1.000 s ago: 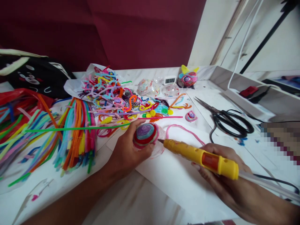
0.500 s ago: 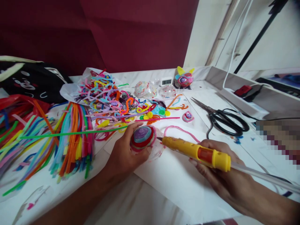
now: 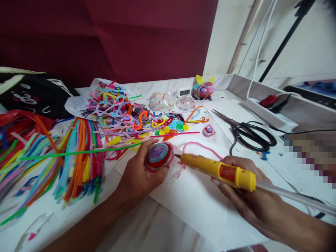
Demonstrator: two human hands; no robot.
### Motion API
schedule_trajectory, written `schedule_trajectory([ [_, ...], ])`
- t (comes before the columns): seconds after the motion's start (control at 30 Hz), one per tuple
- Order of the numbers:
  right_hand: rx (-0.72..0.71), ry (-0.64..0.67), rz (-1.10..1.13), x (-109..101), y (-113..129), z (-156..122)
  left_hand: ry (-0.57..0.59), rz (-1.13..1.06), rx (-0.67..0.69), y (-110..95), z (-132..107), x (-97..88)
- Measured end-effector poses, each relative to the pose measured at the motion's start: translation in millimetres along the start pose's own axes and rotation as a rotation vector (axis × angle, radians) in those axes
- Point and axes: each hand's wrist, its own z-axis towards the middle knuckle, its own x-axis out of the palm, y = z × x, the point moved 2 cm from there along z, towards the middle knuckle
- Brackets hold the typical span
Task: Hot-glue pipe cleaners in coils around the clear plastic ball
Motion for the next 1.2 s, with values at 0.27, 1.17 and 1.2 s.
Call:
schedule_trajectory([
  [0.27,-0.098,0.063,-0.074,-6,8,6,0.014,0.01,0.001,-1,1,-1.0],
  [1.17,0.47,0.134,0.388,-27,-12,21,0.035,0.017,0.025,-10,1,-4.4],
  [1.2,0.517,0.168,0.427,-33,-15,22,0.031,0.02,0.023,-9,1,-4.8],
])
